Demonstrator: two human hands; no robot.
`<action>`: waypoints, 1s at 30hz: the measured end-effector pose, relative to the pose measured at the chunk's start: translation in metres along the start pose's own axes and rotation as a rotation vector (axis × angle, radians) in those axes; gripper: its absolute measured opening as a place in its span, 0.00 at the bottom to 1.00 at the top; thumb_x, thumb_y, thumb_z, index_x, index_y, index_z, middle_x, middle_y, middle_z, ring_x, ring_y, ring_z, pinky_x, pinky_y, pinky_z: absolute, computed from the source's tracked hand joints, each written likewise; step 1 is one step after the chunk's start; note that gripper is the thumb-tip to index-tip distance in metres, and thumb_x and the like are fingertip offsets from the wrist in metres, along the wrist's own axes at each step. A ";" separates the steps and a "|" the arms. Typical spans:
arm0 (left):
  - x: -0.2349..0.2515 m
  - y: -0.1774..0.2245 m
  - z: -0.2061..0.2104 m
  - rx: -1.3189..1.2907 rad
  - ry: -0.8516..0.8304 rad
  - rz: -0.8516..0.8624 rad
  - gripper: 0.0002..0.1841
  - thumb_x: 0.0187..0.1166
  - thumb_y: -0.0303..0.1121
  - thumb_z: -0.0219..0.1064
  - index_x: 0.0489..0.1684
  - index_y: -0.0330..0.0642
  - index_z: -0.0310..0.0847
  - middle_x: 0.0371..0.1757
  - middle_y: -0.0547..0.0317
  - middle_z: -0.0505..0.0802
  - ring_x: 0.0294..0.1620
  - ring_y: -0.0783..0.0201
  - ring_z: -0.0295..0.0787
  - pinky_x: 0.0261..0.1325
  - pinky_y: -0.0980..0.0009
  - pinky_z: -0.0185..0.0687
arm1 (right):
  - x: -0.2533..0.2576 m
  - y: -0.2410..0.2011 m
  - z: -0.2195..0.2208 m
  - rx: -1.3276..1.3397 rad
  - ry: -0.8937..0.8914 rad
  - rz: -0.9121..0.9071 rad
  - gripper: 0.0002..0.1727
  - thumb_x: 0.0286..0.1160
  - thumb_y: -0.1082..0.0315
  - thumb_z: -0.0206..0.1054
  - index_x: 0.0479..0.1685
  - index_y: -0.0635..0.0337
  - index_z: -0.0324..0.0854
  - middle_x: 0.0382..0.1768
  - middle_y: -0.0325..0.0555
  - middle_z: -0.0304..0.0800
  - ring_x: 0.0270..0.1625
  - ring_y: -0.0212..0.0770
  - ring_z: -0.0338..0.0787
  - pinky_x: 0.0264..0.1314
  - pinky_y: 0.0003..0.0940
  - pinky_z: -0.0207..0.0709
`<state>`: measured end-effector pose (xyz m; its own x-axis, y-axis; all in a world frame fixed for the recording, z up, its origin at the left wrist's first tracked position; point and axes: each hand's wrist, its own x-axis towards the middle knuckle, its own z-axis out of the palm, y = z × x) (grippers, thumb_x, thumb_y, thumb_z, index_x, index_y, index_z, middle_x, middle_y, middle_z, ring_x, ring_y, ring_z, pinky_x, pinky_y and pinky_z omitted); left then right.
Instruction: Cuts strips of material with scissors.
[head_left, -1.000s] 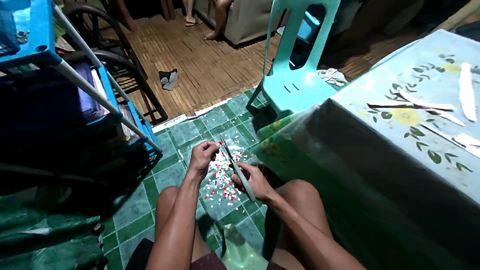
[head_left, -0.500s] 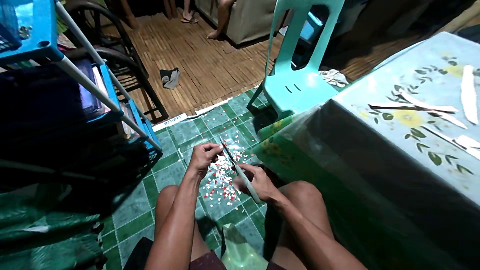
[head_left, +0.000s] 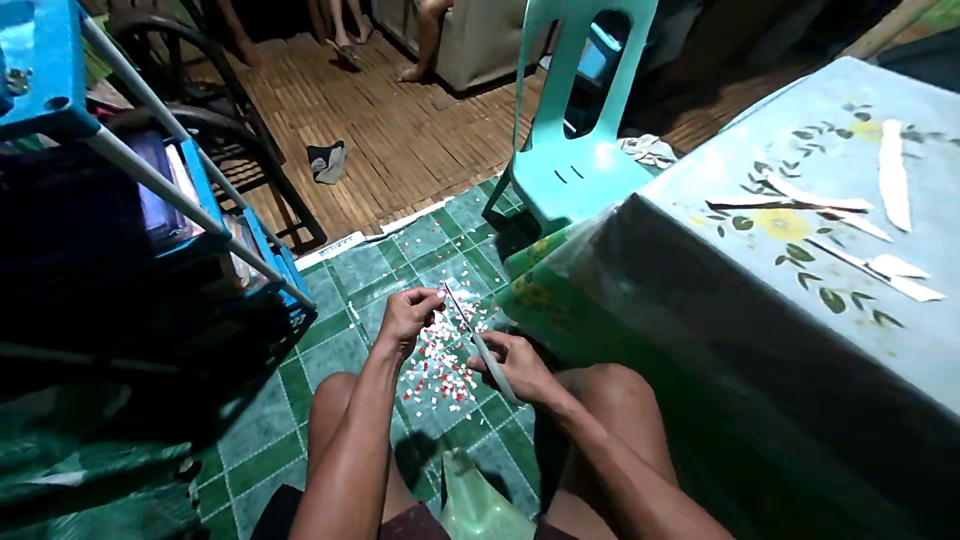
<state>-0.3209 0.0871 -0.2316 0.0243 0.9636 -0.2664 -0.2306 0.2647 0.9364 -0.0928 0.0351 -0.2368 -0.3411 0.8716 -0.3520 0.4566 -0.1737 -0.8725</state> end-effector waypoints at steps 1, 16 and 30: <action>0.002 -0.002 0.001 0.002 0.009 0.001 0.04 0.78 0.24 0.71 0.37 0.32 0.90 0.30 0.53 0.91 0.19 0.72 0.75 0.25 0.78 0.73 | 0.001 0.002 -0.002 -0.102 0.020 0.050 0.36 0.66 0.40 0.78 0.71 0.51 0.82 0.33 0.43 0.93 0.29 0.39 0.92 0.40 0.43 0.90; 0.007 -0.009 0.016 1.058 0.065 0.077 0.12 0.80 0.41 0.69 0.54 0.50 0.93 0.54 0.59 0.95 0.58 0.60 0.91 0.68 0.53 0.83 | -0.014 0.026 -0.049 -0.327 0.232 0.259 0.35 0.68 0.40 0.77 0.70 0.51 0.83 0.51 0.50 0.93 0.50 0.49 0.92 0.59 0.56 0.84; 0.009 -0.022 0.054 1.288 -0.044 0.196 0.14 0.79 0.34 0.65 0.58 0.49 0.91 0.58 0.48 0.92 0.61 0.49 0.89 0.65 0.48 0.84 | -0.032 0.042 -0.059 -0.246 0.283 0.253 0.32 0.70 0.49 0.78 0.73 0.54 0.82 0.54 0.53 0.92 0.51 0.48 0.93 0.61 0.53 0.85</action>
<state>-0.2635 0.0917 -0.2424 0.1342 0.9841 -0.1162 0.8581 -0.0567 0.5104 -0.0140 0.0272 -0.2420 0.0289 0.9128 -0.4073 0.6901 -0.3130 -0.6525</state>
